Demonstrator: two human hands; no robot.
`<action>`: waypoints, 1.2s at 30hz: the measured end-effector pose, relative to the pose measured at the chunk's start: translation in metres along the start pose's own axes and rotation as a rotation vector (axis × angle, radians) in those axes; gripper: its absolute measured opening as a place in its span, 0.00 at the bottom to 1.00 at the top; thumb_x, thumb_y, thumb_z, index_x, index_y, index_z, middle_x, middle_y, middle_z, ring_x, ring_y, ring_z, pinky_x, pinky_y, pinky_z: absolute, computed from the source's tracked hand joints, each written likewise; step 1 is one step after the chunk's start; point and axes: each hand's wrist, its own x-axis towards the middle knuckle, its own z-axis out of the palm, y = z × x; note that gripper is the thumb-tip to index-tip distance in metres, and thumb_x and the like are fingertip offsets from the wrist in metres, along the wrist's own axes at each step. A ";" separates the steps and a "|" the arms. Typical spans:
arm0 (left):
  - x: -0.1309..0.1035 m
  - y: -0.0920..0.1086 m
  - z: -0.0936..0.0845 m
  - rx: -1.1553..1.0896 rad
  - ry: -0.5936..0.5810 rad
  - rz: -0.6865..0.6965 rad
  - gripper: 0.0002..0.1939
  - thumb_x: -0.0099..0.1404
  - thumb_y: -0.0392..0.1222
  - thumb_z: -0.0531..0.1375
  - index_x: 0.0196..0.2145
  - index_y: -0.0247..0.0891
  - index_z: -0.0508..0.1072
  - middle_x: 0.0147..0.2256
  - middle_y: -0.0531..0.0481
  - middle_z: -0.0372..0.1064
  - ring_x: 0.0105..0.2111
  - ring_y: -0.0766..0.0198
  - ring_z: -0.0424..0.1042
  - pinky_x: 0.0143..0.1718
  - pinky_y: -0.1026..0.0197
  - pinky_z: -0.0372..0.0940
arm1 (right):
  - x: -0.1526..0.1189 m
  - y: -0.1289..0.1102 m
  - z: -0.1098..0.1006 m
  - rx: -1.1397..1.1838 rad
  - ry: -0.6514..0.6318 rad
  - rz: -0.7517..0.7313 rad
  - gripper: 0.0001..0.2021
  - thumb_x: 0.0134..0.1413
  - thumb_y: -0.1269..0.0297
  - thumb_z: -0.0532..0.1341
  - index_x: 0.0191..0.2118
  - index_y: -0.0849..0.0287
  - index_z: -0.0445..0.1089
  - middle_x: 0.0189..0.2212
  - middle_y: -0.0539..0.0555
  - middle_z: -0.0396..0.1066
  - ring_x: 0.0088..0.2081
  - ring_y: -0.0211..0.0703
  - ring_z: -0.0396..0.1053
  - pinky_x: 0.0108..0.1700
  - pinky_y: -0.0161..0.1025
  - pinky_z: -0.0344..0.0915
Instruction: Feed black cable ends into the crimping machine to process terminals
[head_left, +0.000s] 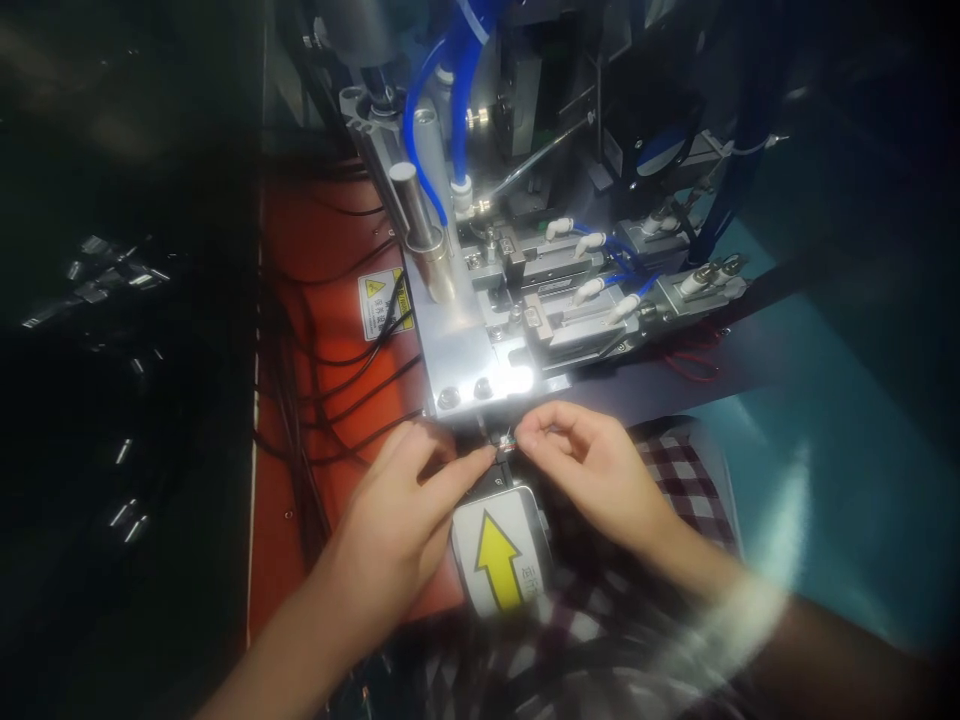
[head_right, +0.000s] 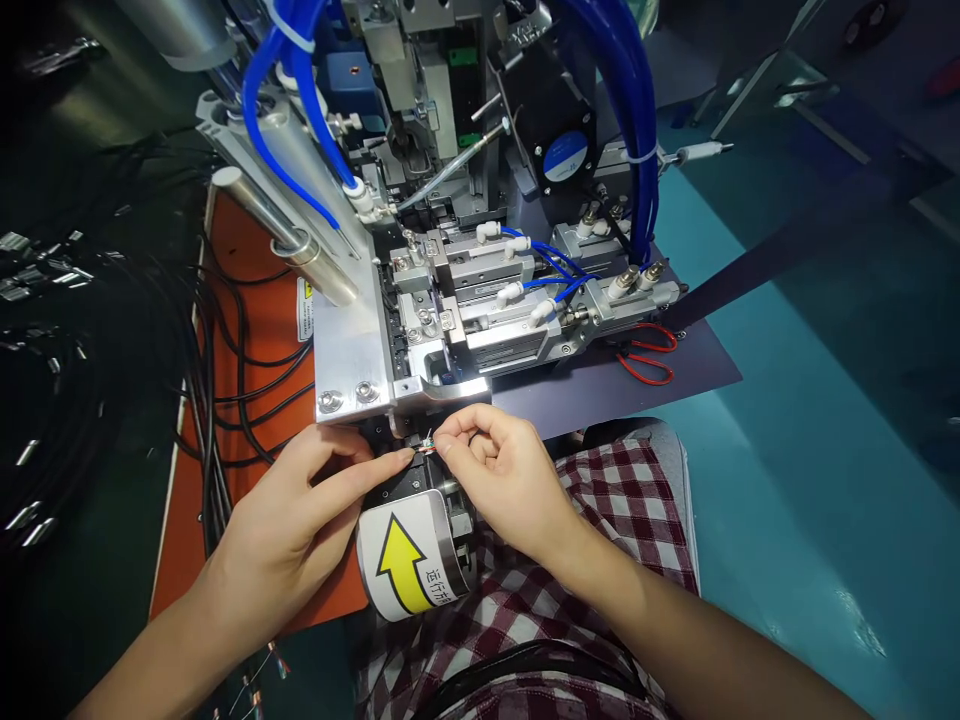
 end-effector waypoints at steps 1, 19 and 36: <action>0.000 0.000 0.000 -0.003 0.002 -0.004 0.17 0.68 0.29 0.50 0.49 0.41 0.72 0.35 0.48 0.61 0.37 0.63 0.63 0.34 0.62 0.64 | 0.000 0.000 0.000 0.003 0.005 0.002 0.08 0.54 0.60 0.62 0.30 0.60 0.69 0.25 0.51 0.69 0.25 0.39 0.64 0.27 0.36 0.62; -0.001 0.000 0.001 -0.032 0.025 0.004 0.18 0.67 0.27 0.50 0.49 0.41 0.72 0.36 0.48 0.61 0.38 0.63 0.63 0.36 0.62 0.64 | 0.001 0.000 0.009 0.100 0.103 0.013 0.07 0.52 0.62 0.63 0.28 0.60 0.70 0.25 0.50 0.70 0.27 0.38 0.67 0.30 0.34 0.66; -0.002 -0.002 0.001 -0.020 -0.011 0.016 0.19 0.67 0.26 0.50 0.51 0.40 0.69 0.38 0.48 0.59 0.39 0.63 0.62 0.36 0.62 0.63 | 0.001 0.008 0.007 0.145 0.012 -0.057 0.07 0.56 0.64 0.60 0.29 0.60 0.66 0.26 0.49 0.66 0.28 0.37 0.64 0.30 0.33 0.63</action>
